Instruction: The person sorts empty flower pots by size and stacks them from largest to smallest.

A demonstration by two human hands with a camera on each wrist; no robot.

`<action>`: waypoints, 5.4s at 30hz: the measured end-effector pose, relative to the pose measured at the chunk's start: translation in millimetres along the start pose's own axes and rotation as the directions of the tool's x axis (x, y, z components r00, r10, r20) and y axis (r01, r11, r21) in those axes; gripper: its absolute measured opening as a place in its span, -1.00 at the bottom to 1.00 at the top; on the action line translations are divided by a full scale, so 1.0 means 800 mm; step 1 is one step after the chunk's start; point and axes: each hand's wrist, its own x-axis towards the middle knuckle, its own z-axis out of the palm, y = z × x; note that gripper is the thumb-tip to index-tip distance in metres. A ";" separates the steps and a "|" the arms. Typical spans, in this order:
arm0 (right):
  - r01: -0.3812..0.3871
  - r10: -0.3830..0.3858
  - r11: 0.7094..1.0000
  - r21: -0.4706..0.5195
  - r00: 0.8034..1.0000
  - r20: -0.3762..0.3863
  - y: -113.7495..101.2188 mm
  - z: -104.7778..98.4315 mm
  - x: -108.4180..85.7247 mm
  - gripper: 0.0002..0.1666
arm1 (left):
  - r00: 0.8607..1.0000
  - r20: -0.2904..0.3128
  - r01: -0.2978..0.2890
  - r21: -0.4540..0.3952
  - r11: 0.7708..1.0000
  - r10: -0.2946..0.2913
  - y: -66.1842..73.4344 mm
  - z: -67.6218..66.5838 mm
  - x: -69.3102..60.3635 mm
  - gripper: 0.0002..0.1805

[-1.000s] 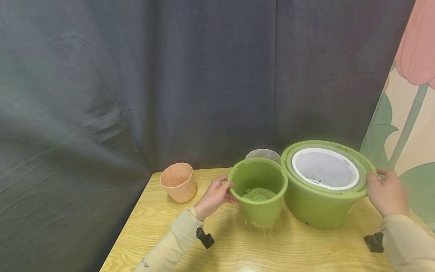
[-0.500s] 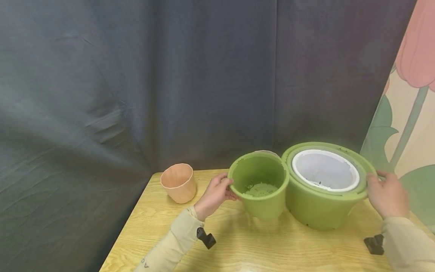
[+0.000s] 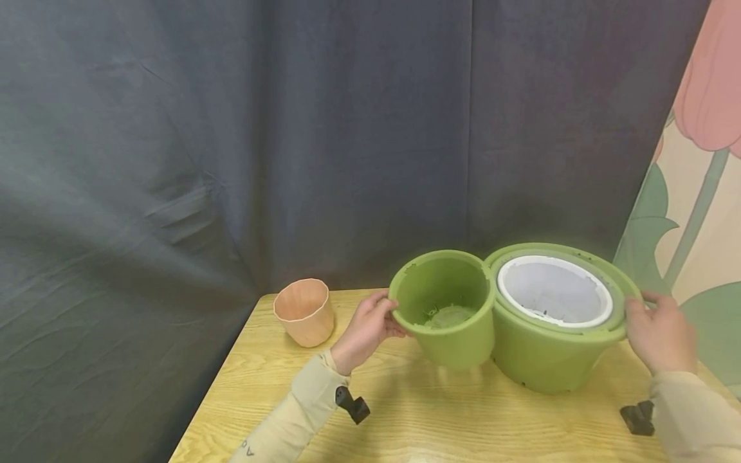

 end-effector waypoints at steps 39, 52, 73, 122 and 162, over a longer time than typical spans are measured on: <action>0.006 -0.006 1.000 -0.007 1.000 0.009 0.001 0.000 0.000 -0.24 | 0.988 -0.073 -0.133 0.011 0.991 0.134 0.029 0.002 0.002 -0.60; 0.012 -0.012 1.000 -0.006 1.000 -0.003 0.002 0.001 0.002 -0.25 | 0.979 -0.067 -0.191 0.026 0.981 0.193 0.042 0.006 -0.002 -0.60; -0.019 0.019 1.000 -0.009 1.000 0.000 0.003 0.002 0.000 -0.24 | 0.986 -0.011 -0.166 -0.093 0.982 0.166 0.032 0.037 0.006 -0.57; 0.034 -0.034 0.999 -0.015 0.999 -0.011 0.002 0.005 0.003 -0.26 | 0.984 0.061 -0.143 -0.299 0.944 0.169 0.017 0.088 0.026 -0.52; 0.007 -0.007 1.000 -0.011 1.000 -0.007 0.001 0.009 0.002 -0.22 | 0.975 0.153 -0.104 -0.339 0.935 0.163 0.003 0.133 0.034 -0.58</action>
